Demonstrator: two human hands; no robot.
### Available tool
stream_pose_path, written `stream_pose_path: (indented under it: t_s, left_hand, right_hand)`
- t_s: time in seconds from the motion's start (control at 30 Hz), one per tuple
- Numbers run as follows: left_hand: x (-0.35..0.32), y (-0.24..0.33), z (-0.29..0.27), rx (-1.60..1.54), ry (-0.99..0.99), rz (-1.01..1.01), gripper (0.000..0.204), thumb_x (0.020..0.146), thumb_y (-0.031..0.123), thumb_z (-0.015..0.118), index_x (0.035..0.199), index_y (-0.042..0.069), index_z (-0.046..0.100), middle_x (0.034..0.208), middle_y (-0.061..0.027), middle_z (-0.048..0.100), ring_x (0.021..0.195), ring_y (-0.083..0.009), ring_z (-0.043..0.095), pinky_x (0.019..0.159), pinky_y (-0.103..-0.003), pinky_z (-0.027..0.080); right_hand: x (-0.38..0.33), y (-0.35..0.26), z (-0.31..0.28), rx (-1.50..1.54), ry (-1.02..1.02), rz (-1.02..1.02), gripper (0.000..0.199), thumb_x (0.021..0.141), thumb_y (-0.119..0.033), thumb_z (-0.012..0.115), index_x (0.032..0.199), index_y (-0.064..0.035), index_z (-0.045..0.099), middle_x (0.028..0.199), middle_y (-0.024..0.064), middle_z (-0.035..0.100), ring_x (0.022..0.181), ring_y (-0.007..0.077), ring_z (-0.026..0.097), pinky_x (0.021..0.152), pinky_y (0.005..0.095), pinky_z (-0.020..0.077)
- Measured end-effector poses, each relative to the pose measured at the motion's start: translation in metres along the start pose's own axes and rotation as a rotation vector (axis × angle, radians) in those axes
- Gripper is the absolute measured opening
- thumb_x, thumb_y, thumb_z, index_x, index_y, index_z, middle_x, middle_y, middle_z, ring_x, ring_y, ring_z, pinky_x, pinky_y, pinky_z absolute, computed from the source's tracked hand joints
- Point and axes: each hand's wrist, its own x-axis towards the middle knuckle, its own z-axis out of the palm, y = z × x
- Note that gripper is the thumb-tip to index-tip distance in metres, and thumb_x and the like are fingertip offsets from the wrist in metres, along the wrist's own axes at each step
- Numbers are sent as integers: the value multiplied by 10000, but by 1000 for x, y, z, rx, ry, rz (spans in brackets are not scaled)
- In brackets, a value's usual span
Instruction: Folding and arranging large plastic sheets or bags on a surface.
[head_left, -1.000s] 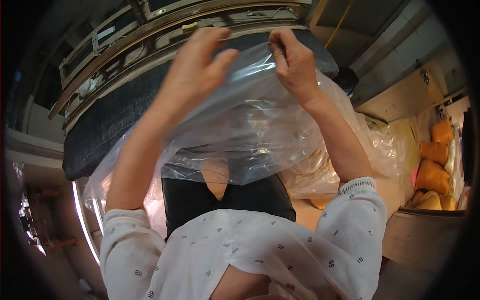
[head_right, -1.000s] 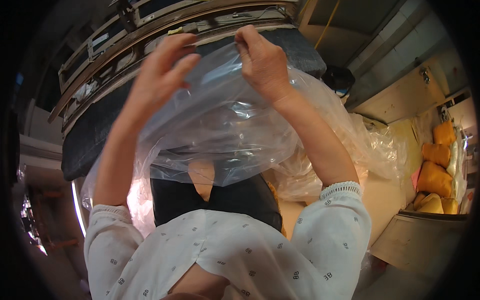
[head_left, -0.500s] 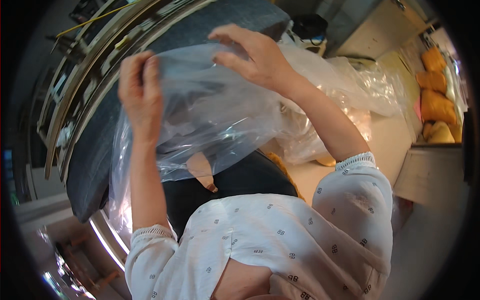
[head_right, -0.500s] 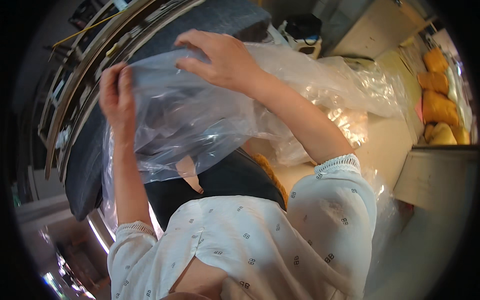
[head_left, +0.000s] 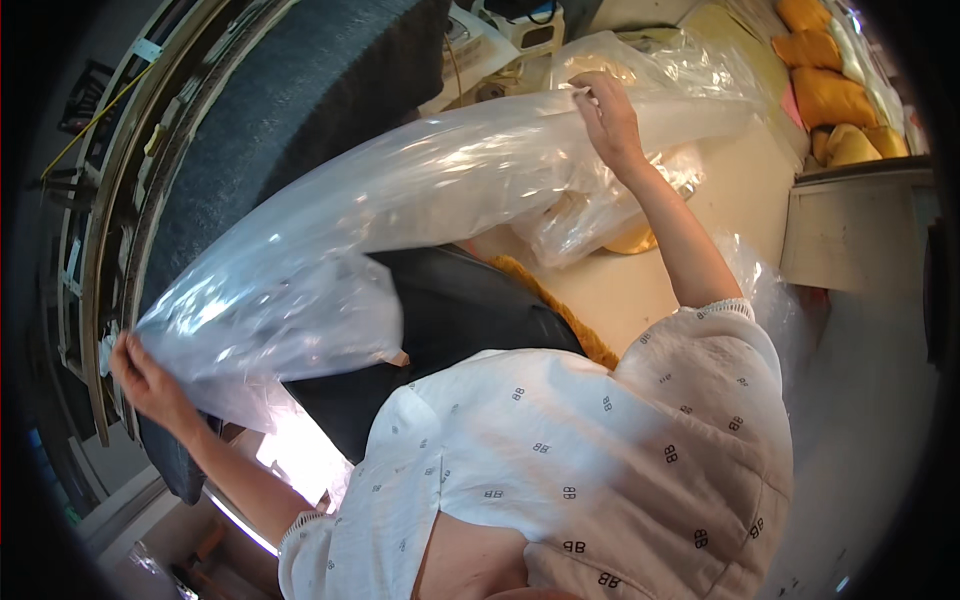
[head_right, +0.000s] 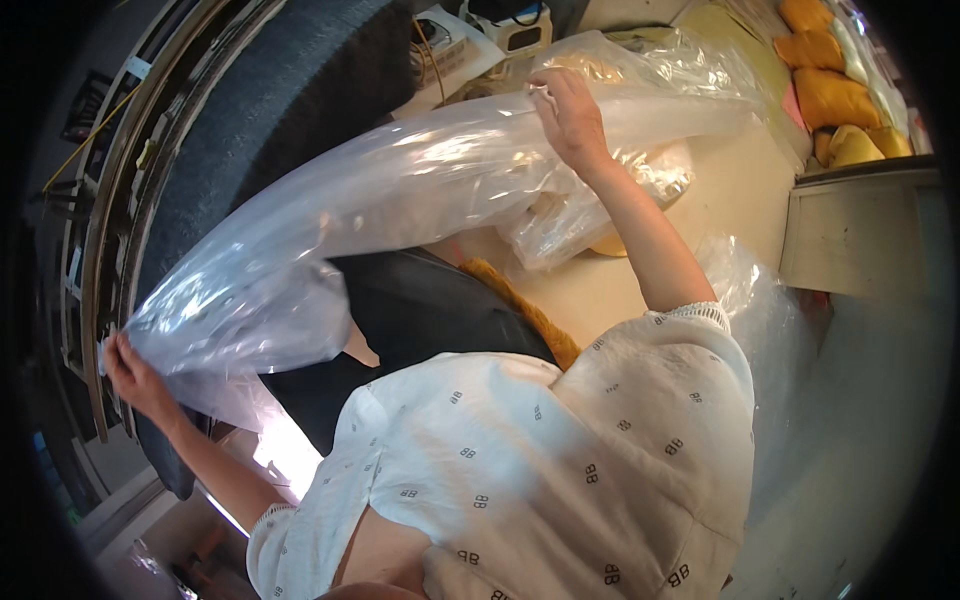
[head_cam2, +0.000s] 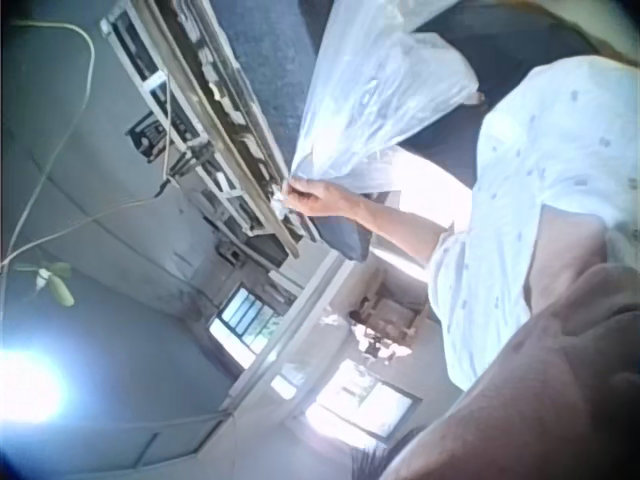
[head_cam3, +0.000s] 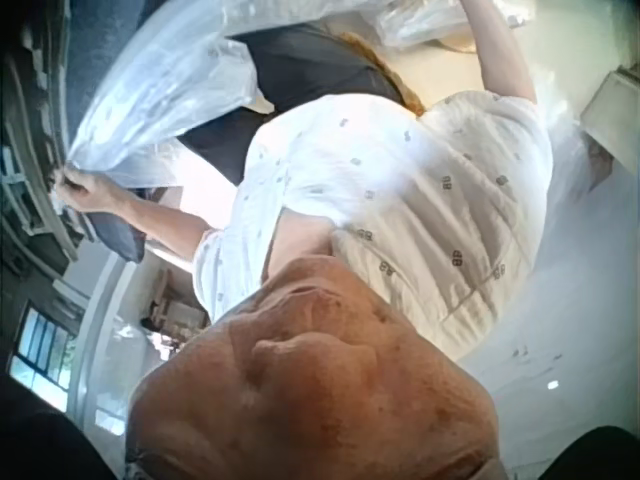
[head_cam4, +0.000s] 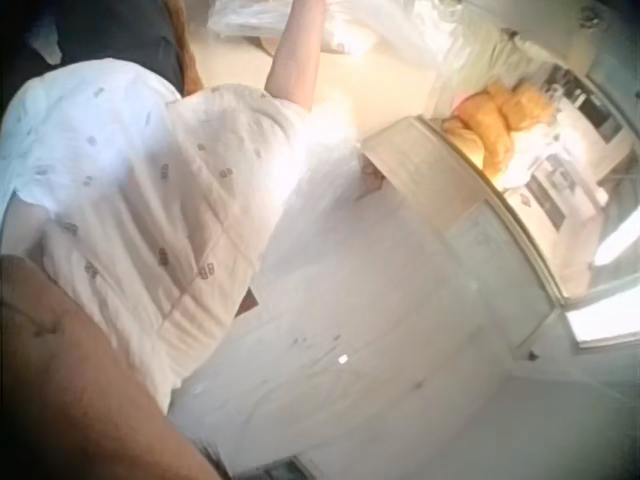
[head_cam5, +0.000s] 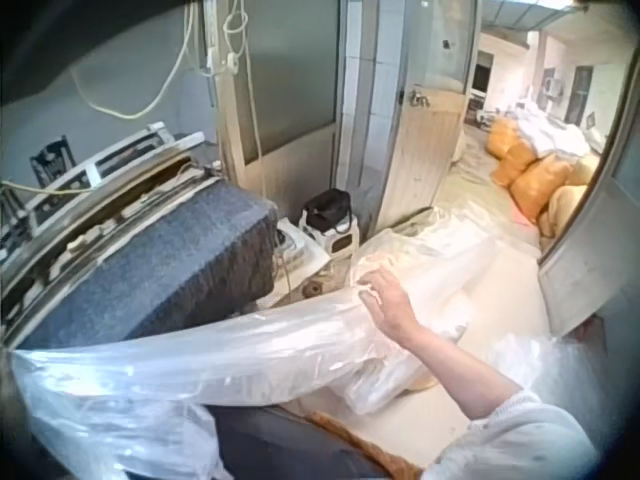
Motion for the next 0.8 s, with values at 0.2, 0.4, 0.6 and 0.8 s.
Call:
stream_pose_path:
  t_s: [0.2,0.4,0.6,0.8]
  left_hand:
    - [-24,-82,-89,256,-11,-110,285,927,225,498,1090,2,567,1051,-105,594,959,-204,554,866,-291,413]
    - [-41,-185,-226,703,23,-154,350,934,298,451,1114,22,570,1119,-142,579,987,-283,561,864,-338,422]
    - [-42,-238,-285,883,12,-387,378,923,317,460,1093,2,582,1094,-184,584,969,-334,560,842,-370,431]
    - [-43,-380,-318,941,-144,-258,446,933,369,415,1147,1,545,1116,-191,576,1028,-358,538,869,-395,417]
  right_hand:
    - [-88,17,19,-179,-381,-163,273,716,-98,611,984,-118,568,937,58,586,922,247,528,826,381,397]
    - [-132,52,-6,-367,-495,243,259,648,-104,617,903,-147,602,859,36,608,910,239,532,791,408,437]
    - [-209,162,-93,-972,-989,305,207,651,-93,614,849,-149,635,913,33,622,1001,239,547,831,411,454]
    - [-36,214,-179,-1266,-1056,467,207,714,-158,623,920,-172,640,964,93,633,922,314,607,756,429,493]
